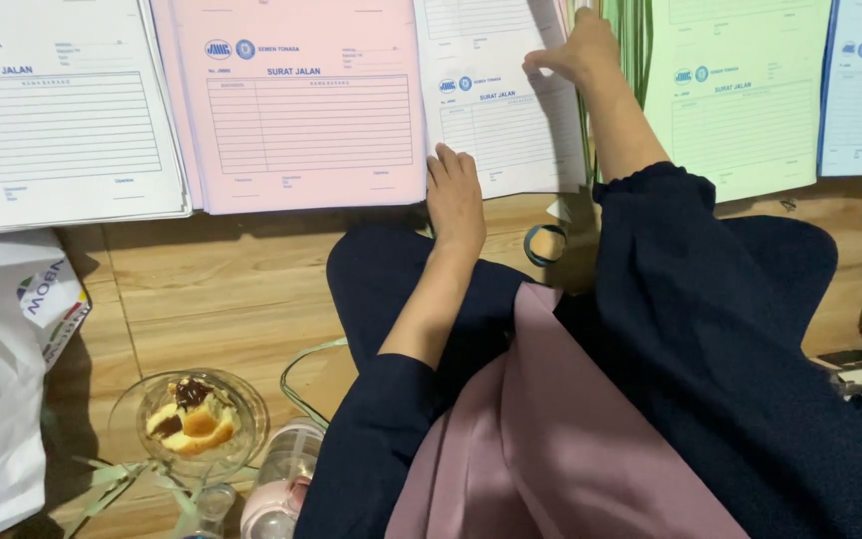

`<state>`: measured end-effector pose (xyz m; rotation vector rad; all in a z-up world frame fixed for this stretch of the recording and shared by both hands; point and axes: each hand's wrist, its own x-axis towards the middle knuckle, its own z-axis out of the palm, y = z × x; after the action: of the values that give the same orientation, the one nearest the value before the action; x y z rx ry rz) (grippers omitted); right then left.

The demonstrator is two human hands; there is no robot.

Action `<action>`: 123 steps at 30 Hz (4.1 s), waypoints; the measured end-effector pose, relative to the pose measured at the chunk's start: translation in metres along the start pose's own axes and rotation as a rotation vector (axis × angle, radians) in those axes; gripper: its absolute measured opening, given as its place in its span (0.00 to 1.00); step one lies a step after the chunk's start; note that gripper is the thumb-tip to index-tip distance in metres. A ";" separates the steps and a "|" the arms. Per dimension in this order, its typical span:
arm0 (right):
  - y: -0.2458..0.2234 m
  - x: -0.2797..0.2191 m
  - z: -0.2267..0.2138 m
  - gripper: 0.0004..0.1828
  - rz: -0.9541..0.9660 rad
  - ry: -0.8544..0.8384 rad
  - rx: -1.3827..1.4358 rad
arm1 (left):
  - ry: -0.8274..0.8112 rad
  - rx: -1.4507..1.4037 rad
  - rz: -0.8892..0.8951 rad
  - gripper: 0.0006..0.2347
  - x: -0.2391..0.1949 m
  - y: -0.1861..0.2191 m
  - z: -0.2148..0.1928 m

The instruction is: Sorting and organizing different colored paper forms into stacks while sitting on the floor.

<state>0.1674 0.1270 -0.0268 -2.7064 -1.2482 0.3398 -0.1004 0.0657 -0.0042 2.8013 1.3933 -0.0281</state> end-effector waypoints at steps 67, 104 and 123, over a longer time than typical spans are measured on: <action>-0.029 -0.165 -0.014 0.53 -0.152 -0.101 0.357 | -0.060 -0.313 0.093 0.30 -0.008 0.008 -0.017; 0.065 -0.192 0.024 0.17 0.024 0.129 1.109 | -0.539 -1.821 -0.442 0.15 0.019 0.045 0.040; 0.047 -0.198 0.012 0.29 -0.037 0.280 0.904 | -0.614 -1.870 -0.597 0.15 0.025 0.045 0.016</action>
<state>0.0735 -0.0540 -0.0200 -1.8711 -0.7854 0.3812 -0.0496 0.0580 -0.0200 0.7349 0.9779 0.2382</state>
